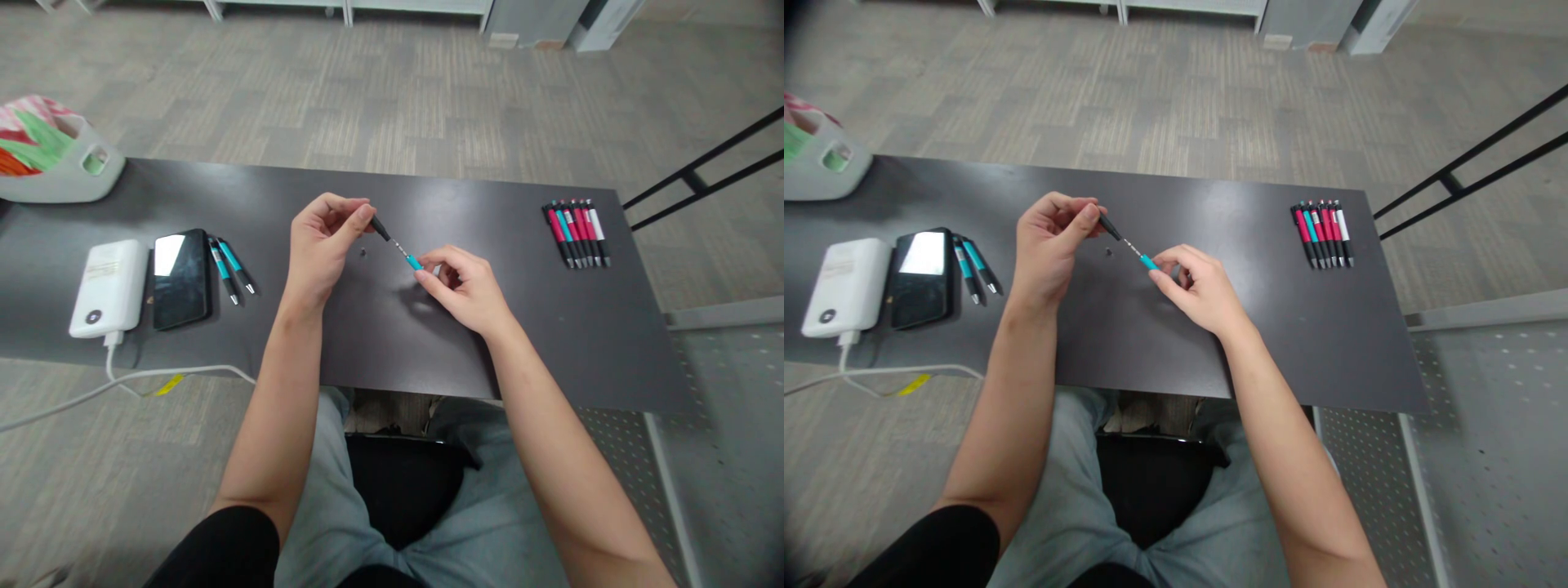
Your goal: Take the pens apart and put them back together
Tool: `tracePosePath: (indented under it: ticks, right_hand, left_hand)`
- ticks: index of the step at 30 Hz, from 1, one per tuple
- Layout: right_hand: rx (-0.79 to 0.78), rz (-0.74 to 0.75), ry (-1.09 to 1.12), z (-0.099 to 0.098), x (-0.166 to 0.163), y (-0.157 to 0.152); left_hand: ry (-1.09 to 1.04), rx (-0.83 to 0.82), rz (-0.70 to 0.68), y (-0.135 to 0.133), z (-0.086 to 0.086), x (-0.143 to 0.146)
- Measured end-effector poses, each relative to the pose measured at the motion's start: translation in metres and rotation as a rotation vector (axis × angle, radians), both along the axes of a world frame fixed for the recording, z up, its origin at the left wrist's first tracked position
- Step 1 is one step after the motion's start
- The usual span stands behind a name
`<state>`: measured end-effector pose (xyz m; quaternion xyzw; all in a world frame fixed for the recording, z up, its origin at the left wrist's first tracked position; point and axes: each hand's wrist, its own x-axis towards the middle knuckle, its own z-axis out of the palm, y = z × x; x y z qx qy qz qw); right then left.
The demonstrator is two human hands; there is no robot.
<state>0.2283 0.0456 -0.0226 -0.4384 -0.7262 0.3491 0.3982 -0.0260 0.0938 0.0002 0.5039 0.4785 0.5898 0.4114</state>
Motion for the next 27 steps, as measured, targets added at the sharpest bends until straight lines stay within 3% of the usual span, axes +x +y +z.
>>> tracePosePath:
  ticks: [17, 27]
  right_hand:
    - [0.066, 0.050, 0.043, -0.004, 0.000, 0.002]
    - [0.129, -0.064, -0.073, -0.006, 0.003, 0.004]
  left_hand:
    - [-0.056, 0.056, -0.012, 0.006, -0.011, 0.000]
    - [-0.034, 0.002, -0.128, 0.001, -0.009, -0.001]
